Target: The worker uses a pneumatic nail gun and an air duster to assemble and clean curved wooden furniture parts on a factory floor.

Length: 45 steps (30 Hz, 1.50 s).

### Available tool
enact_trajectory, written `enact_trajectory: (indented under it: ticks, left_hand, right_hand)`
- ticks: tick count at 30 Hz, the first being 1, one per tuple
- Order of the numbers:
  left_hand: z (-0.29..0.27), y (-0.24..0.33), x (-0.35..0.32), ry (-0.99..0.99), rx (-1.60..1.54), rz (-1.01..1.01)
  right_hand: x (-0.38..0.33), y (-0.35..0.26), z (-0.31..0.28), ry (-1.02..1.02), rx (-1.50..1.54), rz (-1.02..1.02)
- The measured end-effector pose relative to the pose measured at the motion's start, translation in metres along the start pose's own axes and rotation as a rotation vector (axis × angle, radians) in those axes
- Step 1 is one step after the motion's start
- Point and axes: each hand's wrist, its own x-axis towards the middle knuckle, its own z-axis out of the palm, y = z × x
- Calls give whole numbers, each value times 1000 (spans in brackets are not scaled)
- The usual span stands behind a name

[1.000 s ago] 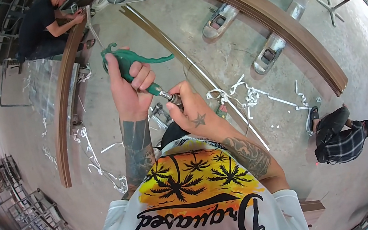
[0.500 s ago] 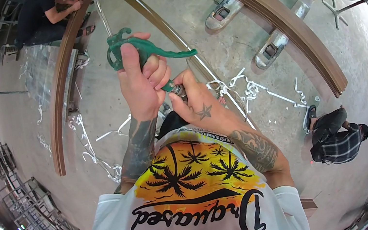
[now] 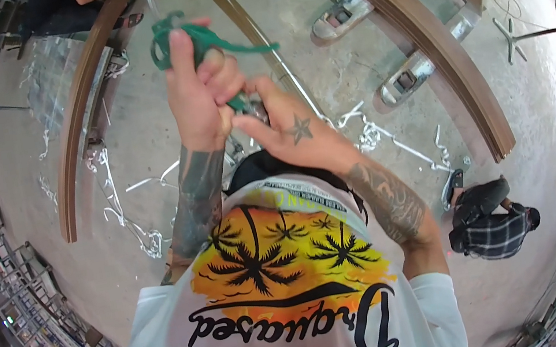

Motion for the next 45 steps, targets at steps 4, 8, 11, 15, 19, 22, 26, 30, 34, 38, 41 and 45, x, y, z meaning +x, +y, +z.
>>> enact_trajectory:
  ticks: [4, 8, 11, 15, 19, 22, 26, 30, 34, 38, 41, 45]
  left_hand:
    - [0, -1, 3, 45, 55, -17]
    - [-1, 2, 4, 75, -62, -84]
    - [-1, -5, 9, 60, -50, -77]
    - [2, -15, 10, 48, -53, -104]
    - [24, -8, 20, -13, -1, -14]
    - [22, -11, 24, 6, -20, -49]
    - [24, -11, 25, 22, -16, -48]
    - [28, -12, 21, 29, -9, -66]
    - [30, -10, 23, 50, -12, -33]
    - [19, -15, 26, 73, -40, -38]
    - [21, -12, 23, 91, -23, 8]
    - [18, -10, 29, 106, -27, 7]
  right_hand:
    - [-4, 2, -1, -77, 156, 175]
    - [-7, -3, -7, -90, 494, 305]
    - [-9, 0, -3, 26, 468, 268]
    - [-15, 4, -1, 159, 353, 211]
    - [-9, -7, -10, 291, 204, 132]
    - [-3, 3, -11, 269, 171, -26]
    - [-16, -2, -17, 161, 138, 159]
    - [-13, -6, -4, 373, 245, 75]
    - [-10, -5, -2, 395, 204, 71]
    - [-2, 1, 2, 400, 198, 116]
    - [0, -1, 3, 413, 203, 98]
    - [5, 2, 2, 371, 197, 128]
